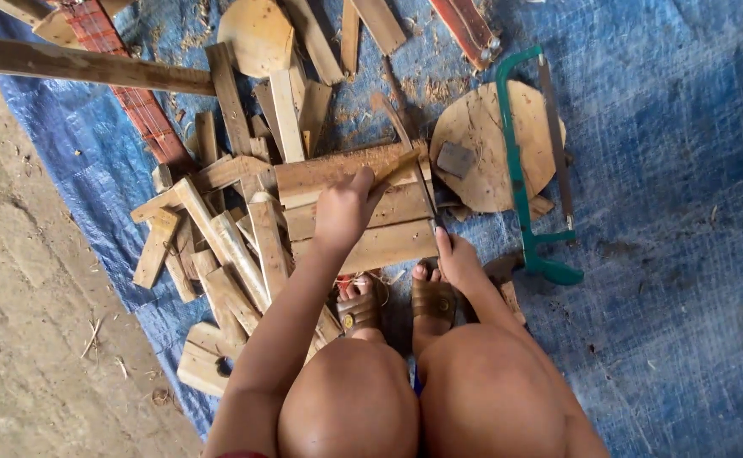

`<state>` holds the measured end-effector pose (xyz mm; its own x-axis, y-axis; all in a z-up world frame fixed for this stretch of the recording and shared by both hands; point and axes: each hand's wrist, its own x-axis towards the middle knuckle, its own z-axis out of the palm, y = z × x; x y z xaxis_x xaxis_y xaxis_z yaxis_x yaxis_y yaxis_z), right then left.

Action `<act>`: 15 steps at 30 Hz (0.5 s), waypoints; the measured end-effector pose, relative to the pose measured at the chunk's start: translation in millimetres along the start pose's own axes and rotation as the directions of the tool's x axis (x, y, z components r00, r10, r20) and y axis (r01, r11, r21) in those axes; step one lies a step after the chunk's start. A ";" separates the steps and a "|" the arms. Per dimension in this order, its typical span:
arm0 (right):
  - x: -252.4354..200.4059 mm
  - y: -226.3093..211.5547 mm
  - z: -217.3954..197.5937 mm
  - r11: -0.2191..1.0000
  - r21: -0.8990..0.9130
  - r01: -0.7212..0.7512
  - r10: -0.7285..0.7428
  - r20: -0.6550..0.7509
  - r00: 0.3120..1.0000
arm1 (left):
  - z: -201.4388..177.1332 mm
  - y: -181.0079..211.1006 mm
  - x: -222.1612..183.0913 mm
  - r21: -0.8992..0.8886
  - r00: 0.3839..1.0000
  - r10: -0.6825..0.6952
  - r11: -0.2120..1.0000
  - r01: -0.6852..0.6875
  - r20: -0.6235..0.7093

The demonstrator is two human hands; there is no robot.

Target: Shaping a small wooden component using a sickle and a hacksaw on a ground-level workspace.

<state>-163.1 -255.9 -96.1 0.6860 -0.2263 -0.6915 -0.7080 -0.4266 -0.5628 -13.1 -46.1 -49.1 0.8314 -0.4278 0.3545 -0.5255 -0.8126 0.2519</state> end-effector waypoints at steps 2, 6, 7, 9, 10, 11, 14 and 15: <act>4.6 7.6 9.1 1.000 -0.009 -0.029 0.029 -0.023 0.999 | 4.1 3.5 -5.7 -0.012 1.000 -0.005 1.000 0.005 0.005; 24.9 17.0 16.3 0.998 -0.032 -0.057 0.055 -0.054 0.997 | -2.3 12.9 -1.8 0.011 0.998 -0.047 0.999 0.047 -0.029; 26.1 15.9 16.4 0.998 -0.033 -0.057 0.056 -0.052 0.997 | 2.4 13.1 -2.9 0.011 0.998 -0.048 0.999 0.049 -0.028; 28.5 13.9 15.9 0.998 -0.042 -0.037 0.035 -0.059 0.998 | 12.1 14.3 -4.7 0.005 0.995 -0.094 0.996 0.094 -0.029; 27.1 14.1 15.0 0.998 -0.042 -0.037 0.035 -0.060 0.998 | 10.7 15.8 -5.9 0.004 0.995 -0.094 0.996 0.094 -0.030; 27.0 13.1 13.8 0.999 -0.039 -0.027 0.025 -0.044 0.999 | 9.5 16.5 -5.4 0.007 0.994 -0.105 0.994 0.105 -0.018; 17.3 4.6 0.9 0.998 0.069 0.008 -0.011 0.039 0.999 | 22.1 5.3 -9.9 -0.034 0.989 -0.143 0.989 0.144 0.026; 13.5 -0.1 -4.8 0.984 0.175 0.030 -0.048 0.101 0.994 | 28.9 -1.4 -11.7 -0.075 0.984 -0.169 0.982 0.173 0.056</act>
<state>-152.9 -263.1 -103.3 0.6987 -0.1159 -0.7060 -0.7057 -0.2736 -0.6535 -16.8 -51.4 -79.6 0.9171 -0.3059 0.2555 -0.3858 -0.8426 0.3759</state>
